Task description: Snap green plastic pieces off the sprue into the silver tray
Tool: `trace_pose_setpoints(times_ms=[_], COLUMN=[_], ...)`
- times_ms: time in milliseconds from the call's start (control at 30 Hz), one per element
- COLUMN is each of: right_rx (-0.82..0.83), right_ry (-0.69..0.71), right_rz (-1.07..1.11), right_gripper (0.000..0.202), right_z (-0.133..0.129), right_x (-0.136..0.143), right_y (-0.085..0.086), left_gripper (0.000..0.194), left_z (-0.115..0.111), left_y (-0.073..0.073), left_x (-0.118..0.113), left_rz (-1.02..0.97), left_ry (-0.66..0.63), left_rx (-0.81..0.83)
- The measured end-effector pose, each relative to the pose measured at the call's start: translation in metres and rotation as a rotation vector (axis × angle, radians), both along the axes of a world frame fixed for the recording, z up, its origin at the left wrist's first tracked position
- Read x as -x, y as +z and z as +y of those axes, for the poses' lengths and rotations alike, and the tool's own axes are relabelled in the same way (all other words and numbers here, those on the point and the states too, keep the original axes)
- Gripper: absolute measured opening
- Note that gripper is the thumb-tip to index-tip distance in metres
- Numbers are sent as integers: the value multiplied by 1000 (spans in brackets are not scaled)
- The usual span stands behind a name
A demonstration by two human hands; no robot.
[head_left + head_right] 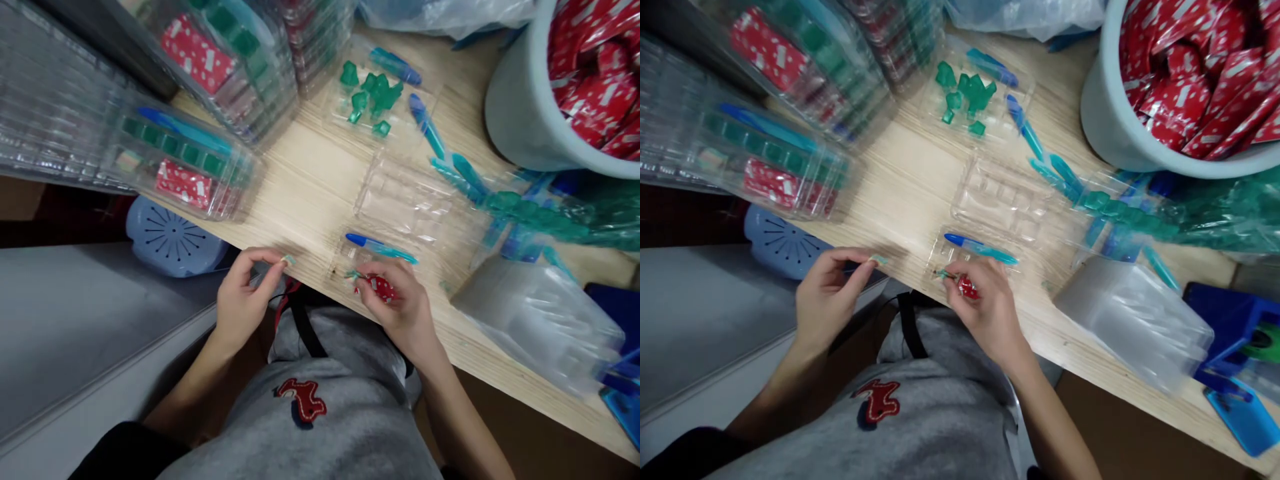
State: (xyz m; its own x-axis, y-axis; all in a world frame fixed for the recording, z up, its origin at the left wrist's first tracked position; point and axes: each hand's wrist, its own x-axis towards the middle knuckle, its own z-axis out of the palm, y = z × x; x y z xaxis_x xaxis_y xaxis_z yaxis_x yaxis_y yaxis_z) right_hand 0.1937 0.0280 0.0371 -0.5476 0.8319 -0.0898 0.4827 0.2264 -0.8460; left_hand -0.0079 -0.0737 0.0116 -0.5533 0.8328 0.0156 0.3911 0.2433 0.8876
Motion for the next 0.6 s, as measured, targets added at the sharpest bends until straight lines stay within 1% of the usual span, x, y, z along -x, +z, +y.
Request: trace_pose_setpoints(times_ms=[67, 100, 200, 267, 400, 500, 600], right_rx=[-94, -129, -236, -291, -356, -406, -444], right_ry=[126, 171, 246, 267, 304, 274, 255], right_rz=[-75, -104, -163, -186, -183, -211, -288], right_gripper=[7, 7, 8, 13, 22, 25, 28], right_z=[0, 0, -1, -3, -10, -16, -18], right_x=[5, 8, 13, 14, 14, 14, 15], right_y=[-3, -5, -8, -10, -15, -20, -23], left_gripper=[4, 5, 4, 3, 3, 5, 7], left_z=[-2, -2, -1, 0, 2, 2, 2], left_y=[-7, -9, -12, -12, -11, -11, -12], left_x=[6, 7, 3, 0, 1, 4, 5], left_rz=[59, 78, 107, 115, 106, 92, 76], left_ry=[-14, -32, -87, -106, -104, -82, -70], left_rx=[92, 114, 111, 94, 92, 112, 122])
